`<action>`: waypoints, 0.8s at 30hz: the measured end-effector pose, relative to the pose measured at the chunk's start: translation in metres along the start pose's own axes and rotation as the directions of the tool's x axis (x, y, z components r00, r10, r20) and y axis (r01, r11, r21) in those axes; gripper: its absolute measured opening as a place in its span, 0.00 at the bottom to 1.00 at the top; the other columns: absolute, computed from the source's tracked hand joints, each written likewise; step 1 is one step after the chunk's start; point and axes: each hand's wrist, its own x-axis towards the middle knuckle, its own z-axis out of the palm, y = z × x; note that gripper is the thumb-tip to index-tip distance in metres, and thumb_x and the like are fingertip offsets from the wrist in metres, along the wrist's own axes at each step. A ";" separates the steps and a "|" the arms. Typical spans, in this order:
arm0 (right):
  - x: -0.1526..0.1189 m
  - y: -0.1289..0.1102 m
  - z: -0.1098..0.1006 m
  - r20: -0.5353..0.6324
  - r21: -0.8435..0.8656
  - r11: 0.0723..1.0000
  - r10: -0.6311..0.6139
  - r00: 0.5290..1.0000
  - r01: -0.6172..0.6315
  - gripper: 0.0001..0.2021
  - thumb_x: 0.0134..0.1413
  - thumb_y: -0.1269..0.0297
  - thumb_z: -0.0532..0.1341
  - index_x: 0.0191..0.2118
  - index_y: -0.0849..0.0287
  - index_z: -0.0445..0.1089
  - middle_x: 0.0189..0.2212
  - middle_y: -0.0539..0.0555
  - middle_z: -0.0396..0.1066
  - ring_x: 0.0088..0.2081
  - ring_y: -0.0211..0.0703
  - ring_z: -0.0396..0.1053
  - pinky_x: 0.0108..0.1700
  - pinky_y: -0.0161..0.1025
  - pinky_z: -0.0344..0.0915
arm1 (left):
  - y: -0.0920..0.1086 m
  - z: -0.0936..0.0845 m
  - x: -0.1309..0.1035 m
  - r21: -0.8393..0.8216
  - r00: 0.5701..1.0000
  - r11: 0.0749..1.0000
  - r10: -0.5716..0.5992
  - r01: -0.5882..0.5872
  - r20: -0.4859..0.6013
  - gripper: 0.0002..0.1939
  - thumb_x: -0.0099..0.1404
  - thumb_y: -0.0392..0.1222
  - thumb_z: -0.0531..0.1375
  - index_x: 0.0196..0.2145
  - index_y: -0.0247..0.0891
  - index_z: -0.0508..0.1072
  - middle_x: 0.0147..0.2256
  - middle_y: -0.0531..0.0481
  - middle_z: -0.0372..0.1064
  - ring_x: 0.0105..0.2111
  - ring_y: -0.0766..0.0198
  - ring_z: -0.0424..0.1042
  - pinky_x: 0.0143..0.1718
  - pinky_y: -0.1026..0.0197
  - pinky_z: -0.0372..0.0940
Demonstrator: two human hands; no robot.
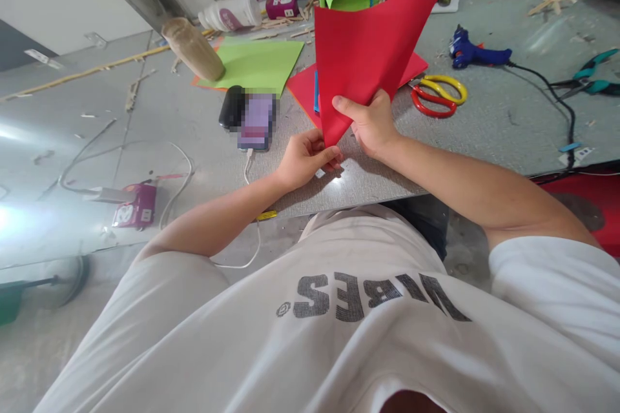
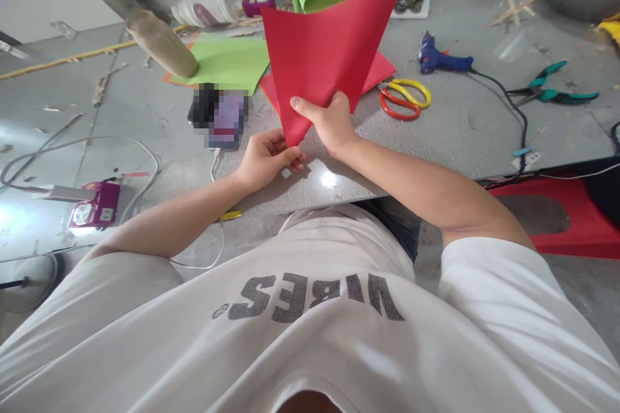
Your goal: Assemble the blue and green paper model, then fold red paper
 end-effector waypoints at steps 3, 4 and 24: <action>-0.002 0.002 0.000 -0.005 -0.027 0.998 -0.063 0.998 0.062 0.28 0.42 0.47 0.90 0.42 0.48 0.77 0.45 0.51 0.87 0.62 0.59 0.85 0.65 0.57 0.87 | -0.002 0.002 0.000 -0.002 0.999 0.999 0.035 -0.035 -0.010 0.21 0.71 0.50 0.82 0.44 0.37 0.78 0.35 0.46 0.86 0.30 0.59 0.88 0.32 0.59 0.85; -0.003 0.002 0.000 0.008 -0.041 0.997 -0.062 0.998 0.062 0.28 0.43 0.47 0.89 0.42 0.49 0.78 0.45 0.52 0.87 0.61 0.59 0.85 0.66 0.57 0.86 | -0.002 0.002 0.000 0.001 0.999 0.999 0.047 -0.047 -0.017 0.18 0.71 0.46 0.81 0.44 0.37 0.77 0.34 0.46 0.86 0.29 0.60 0.87 0.32 0.60 0.85; -0.004 -0.001 -0.002 0.019 -0.055 0.998 -0.042 0.999 0.043 0.31 0.38 0.45 0.91 0.40 0.53 0.78 0.43 0.54 0.85 0.57 0.58 0.84 0.66 0.57 0.82 | 0.001 -0.010 0.000 -0.120 0.999 0.992 -0.019 0.024 0.043 0.35 0.66 0.68 0.83 0.48 0.33 0.82 0.41 0.39 0.90 0.34 0.57 0.89 0.34 0.60 0.83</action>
